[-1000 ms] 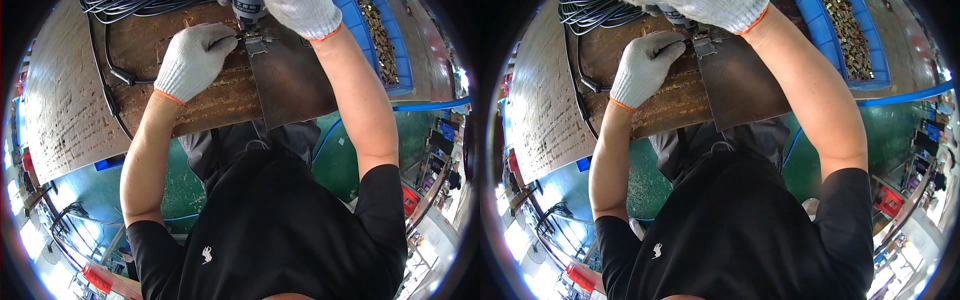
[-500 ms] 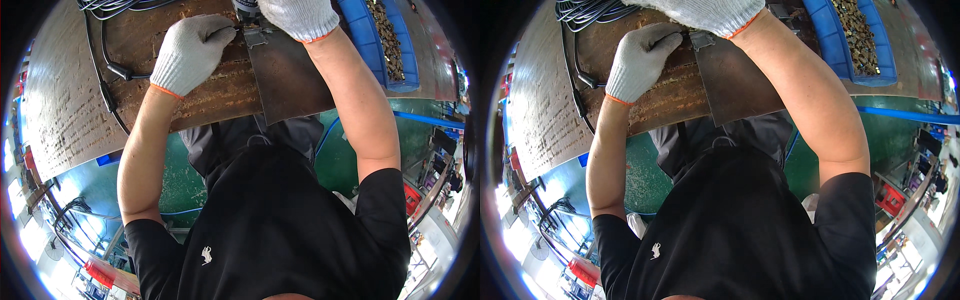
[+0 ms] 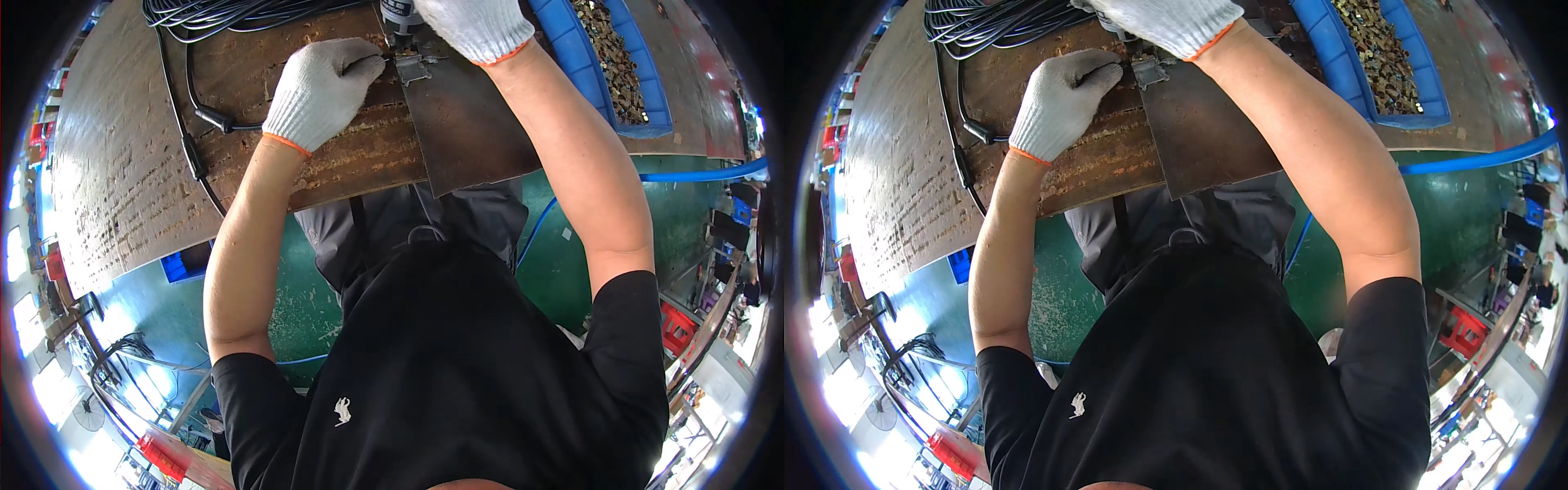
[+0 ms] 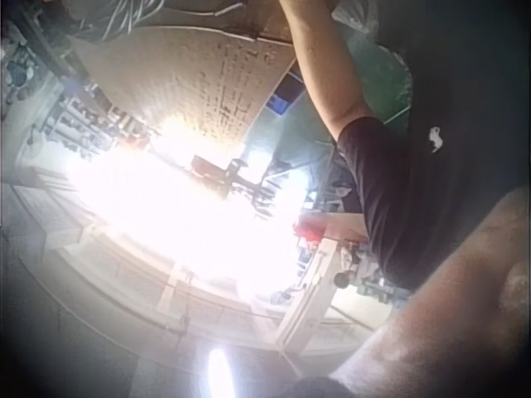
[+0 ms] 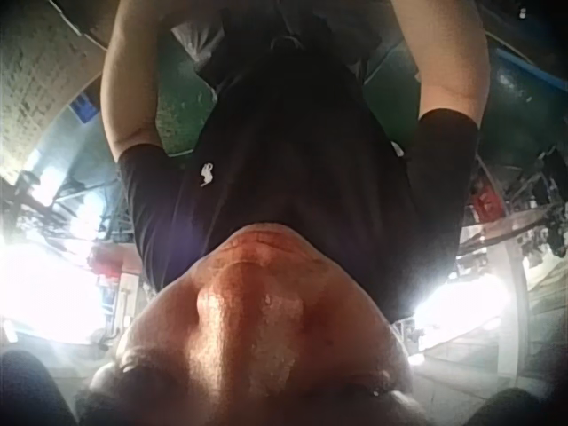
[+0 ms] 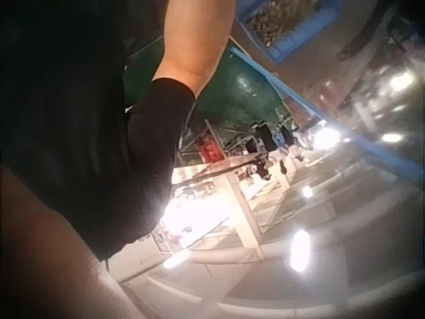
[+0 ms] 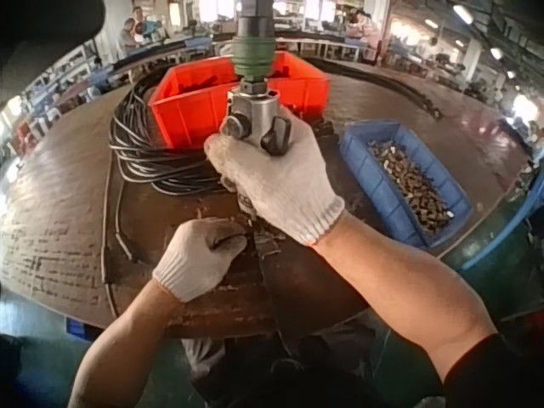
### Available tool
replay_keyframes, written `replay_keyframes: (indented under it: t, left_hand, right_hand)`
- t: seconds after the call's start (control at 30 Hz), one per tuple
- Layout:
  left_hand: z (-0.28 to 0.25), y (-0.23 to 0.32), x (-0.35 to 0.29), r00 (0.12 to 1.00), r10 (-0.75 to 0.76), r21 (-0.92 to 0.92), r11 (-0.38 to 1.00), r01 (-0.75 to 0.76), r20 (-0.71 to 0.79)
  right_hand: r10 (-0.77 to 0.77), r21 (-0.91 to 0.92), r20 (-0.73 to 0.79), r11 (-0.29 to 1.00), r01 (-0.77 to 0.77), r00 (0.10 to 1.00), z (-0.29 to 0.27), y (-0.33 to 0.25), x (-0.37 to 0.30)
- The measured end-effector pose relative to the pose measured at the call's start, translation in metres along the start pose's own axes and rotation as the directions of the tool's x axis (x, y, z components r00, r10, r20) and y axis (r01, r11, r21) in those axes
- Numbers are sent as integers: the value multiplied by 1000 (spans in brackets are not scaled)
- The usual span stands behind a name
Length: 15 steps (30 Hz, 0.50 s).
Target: The recorder is seen assembling electrical connectors onto thick black cables and then organizing the cables on a table.
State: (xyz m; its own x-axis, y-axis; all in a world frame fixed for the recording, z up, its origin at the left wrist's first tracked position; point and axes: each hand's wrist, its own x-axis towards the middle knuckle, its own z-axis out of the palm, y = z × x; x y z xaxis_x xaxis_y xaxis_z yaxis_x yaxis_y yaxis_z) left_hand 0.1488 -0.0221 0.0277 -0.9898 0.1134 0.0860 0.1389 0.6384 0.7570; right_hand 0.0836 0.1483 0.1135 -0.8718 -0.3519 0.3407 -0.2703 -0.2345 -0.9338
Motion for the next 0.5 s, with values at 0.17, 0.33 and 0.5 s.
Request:
replay_keyframes:
  t: [0.17,0.33,0.5]
  left_hand:
    - [-3,0,2,1000,3,12,1000,-3,-2]
    - [-24,12,-10,988,110,28,994,-107,-109]
    - [-48,37,-27,995,66,-243,966,-82,-74]
  right_hand:
    - [-155,-159,-102,978,137,983,12,-51,-1]
    - [-190,-67,-348,982,178,918,-61,-93,19]
    - [501,647,240,556,-522,831,-288,-71,33]
